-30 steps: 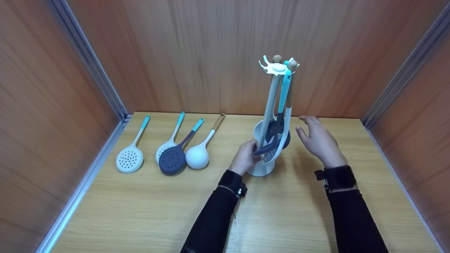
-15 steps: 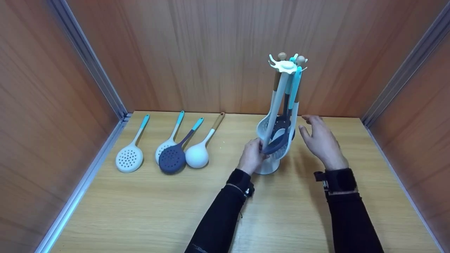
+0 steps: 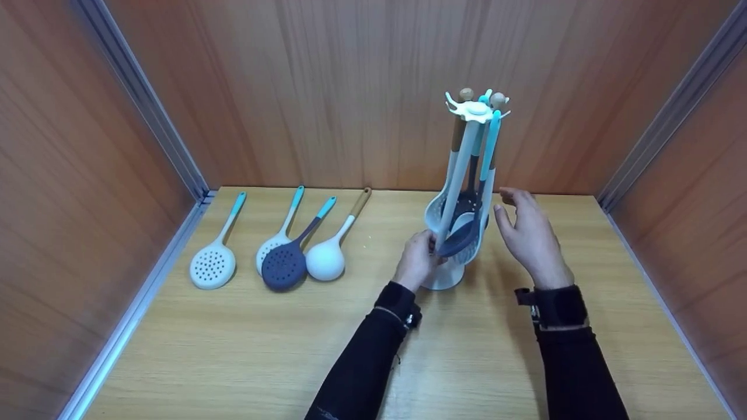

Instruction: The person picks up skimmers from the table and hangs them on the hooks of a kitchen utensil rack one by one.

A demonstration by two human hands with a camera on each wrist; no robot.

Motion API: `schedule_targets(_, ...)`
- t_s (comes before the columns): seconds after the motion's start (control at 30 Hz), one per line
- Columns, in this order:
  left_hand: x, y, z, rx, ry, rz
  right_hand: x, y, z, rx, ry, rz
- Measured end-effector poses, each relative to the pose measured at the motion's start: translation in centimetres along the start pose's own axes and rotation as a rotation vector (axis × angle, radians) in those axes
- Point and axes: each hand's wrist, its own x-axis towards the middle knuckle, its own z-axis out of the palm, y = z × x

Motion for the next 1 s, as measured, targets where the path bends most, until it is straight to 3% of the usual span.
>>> schedule_targets(0.3, -0.1, -0.1, -0.9, 0.076, -0.052, 0.098, -1.5, -2.0, -0.9, 0.097, 0.14, -0.109)
schedule_targets(0.73, -0.8, 0.8, -2.8, 0.164, -0.152, 0.16, -3.6, -5.6, -1.3, 0.117, 0.173, -0.14)
schedule_targets(1.0, -1.1, 1.1, -4.1, 0.238, -0.15, 0.16, -4.3, -6.9, -0.9, 0.129, 0.161, -0.135)
